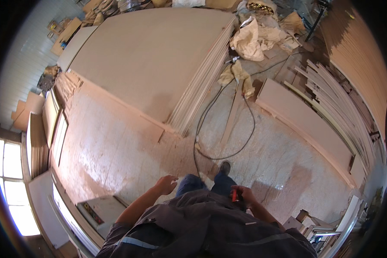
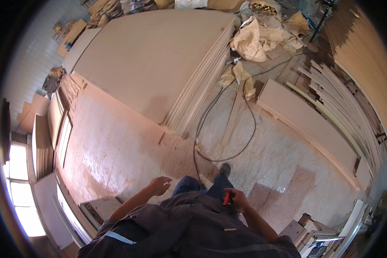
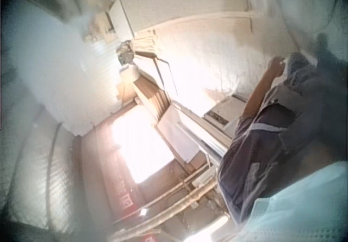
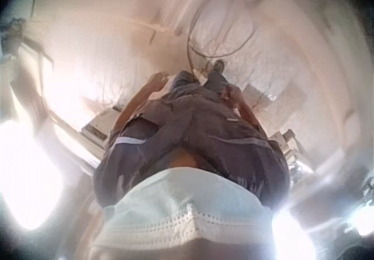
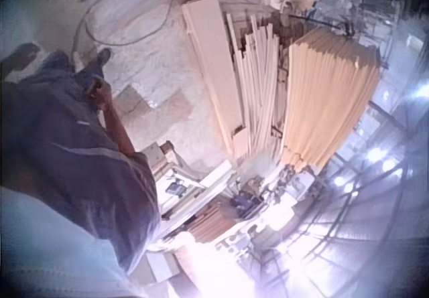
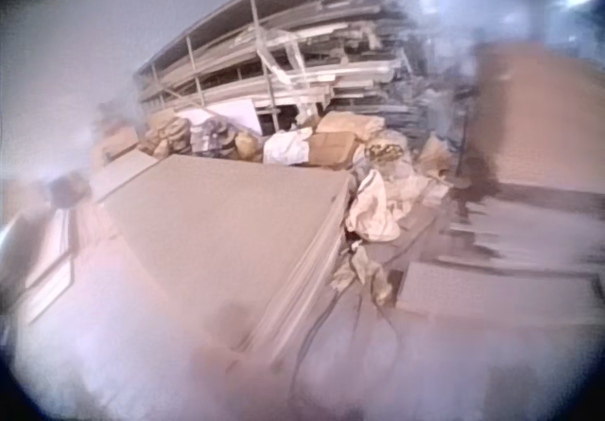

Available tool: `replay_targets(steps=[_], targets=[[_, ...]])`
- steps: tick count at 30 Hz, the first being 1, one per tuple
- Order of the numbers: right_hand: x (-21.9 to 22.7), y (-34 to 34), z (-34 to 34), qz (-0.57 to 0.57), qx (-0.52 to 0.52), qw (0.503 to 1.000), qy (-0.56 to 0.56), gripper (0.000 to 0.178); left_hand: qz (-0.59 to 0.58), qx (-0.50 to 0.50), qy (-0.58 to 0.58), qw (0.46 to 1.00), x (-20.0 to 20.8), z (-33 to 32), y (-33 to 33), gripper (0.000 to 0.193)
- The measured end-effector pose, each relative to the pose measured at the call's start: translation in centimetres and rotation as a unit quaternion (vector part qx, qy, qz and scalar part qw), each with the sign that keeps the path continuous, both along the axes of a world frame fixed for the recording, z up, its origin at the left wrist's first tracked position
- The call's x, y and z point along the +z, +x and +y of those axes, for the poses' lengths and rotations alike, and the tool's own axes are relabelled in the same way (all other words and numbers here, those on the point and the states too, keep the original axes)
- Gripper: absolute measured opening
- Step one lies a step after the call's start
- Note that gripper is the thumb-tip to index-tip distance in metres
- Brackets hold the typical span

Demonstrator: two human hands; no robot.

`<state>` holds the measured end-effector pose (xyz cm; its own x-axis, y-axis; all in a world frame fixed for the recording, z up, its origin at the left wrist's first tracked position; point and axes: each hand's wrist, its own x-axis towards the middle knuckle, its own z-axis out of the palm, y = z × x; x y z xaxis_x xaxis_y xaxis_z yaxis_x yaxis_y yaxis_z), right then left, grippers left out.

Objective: The person sorts through a stack of wooden planks, selecting specific pieces. They then use a red marker to mark a plank and a calculator to perform calculations before moving a large sheet of plywood.

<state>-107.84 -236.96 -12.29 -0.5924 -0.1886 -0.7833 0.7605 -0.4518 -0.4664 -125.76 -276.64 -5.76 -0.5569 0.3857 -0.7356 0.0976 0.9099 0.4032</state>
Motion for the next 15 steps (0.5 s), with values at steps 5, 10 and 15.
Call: replay_targets(steps=[5, 10, 15], targets=[[2.5, -7.0, -5.1, 0.0, -0.082, 0.991, 0.105, 0.04, 0.114, -0.125, 0.017, 0.986, -1.8, -1.1, -11.2, 0.038], [2.8, -9.9, -13.4, 0.031, -0.244, 0.947, 0.208, 0.048, 0.238, -0.305, 0.123, 0.914, -6.0, -1.4, -25.1, 0.033], [2.5, -9.2, -27.8, -0.15, -0.396, 0.883, 0.205, 0.044, 0.251, -0.465, 0.165, 0.833, -7.8, 1.0, -36.1, 0.033]])
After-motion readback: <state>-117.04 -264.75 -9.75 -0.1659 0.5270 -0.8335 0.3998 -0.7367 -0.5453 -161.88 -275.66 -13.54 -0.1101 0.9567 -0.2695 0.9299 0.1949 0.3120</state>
